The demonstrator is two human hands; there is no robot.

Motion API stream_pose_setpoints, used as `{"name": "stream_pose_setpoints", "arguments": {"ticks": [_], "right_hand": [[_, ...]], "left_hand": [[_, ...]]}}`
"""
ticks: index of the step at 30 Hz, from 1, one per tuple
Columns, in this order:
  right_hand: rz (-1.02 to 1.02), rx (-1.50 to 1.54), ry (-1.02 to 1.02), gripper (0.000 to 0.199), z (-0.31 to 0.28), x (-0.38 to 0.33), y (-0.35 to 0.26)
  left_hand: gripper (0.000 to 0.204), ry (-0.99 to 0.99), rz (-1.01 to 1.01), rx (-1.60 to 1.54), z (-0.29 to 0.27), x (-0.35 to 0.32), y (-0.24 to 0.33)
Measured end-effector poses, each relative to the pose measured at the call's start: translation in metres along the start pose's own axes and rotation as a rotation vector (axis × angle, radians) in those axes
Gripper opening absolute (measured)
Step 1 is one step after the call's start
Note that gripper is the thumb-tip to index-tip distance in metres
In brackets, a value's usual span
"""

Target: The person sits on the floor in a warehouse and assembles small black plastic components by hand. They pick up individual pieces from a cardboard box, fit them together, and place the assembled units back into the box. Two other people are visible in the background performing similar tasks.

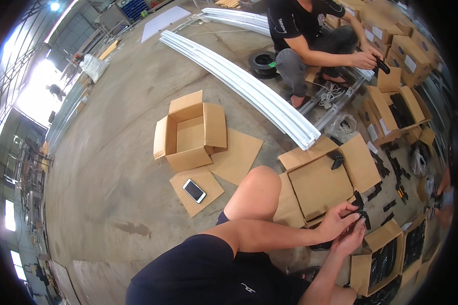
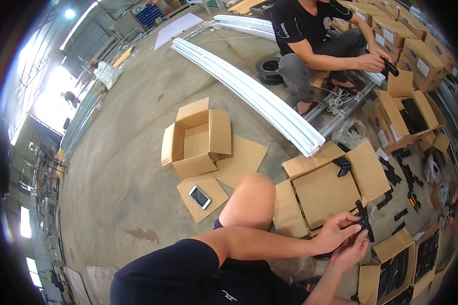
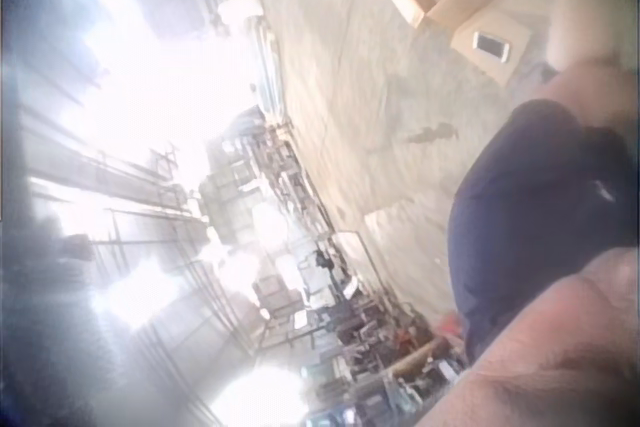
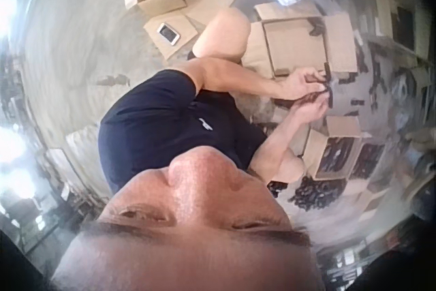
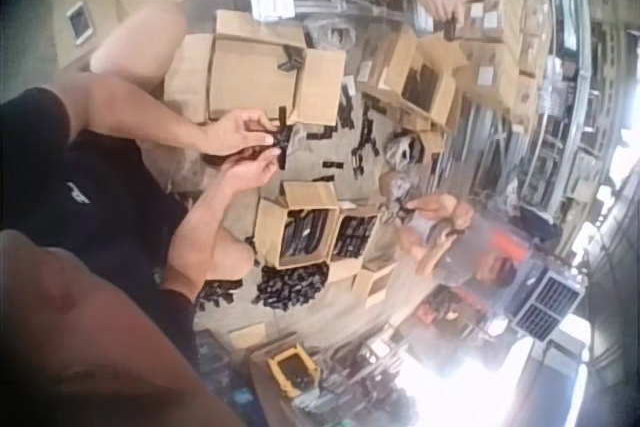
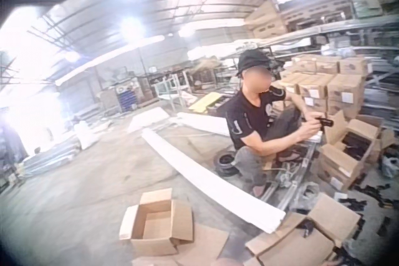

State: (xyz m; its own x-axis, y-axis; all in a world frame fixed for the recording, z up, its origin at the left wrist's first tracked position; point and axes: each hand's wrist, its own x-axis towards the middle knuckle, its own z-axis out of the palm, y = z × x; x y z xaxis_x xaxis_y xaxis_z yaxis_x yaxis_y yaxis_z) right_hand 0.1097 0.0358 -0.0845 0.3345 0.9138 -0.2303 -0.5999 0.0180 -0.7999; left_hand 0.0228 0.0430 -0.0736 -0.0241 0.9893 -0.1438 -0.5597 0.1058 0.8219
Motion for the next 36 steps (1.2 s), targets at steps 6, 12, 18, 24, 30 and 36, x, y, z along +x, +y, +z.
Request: {"name": "stream_pose_setpoints", "arguments": {"ticks": [6,12,18,24,30,36], "right_hand": [[0.016,-0.029,-0.016,0.018,-0.005,0.001,-0.001],[0.000,-0.033,0.017,0.020,0.007,-0.004,-0.004],[0.007,0.045,-0.074,0.021,0.003,-0.006,-0.002],[0.037,-0.039,-0.114,0.035,-0.018,0.010,-0.001],[0.139,0.068,-0.258,0.040,-0.035,0.025,-0.001],[0.082,-0.078,-0.144,0.039,-0.031,0.022,0.000]], "left_hand": [[0.022,-0.020,0.035,0.007,0.002,0.006,-0.008],[0.022,-0.027,0.000,-0.003,0.002,0.004,-0.003],[0.022,-0.008,0.103,-0.021,0.003,0.000,-0.004],[0.017,-0.020,0.133,-0.055,0.008,0.006,-0.012],[0.017,0.003,0.088,-0.094,0.012,0.008,-0.015],[0.016,-0.020,0.063,-0.100,0.007,0.004,-0.008]]}}
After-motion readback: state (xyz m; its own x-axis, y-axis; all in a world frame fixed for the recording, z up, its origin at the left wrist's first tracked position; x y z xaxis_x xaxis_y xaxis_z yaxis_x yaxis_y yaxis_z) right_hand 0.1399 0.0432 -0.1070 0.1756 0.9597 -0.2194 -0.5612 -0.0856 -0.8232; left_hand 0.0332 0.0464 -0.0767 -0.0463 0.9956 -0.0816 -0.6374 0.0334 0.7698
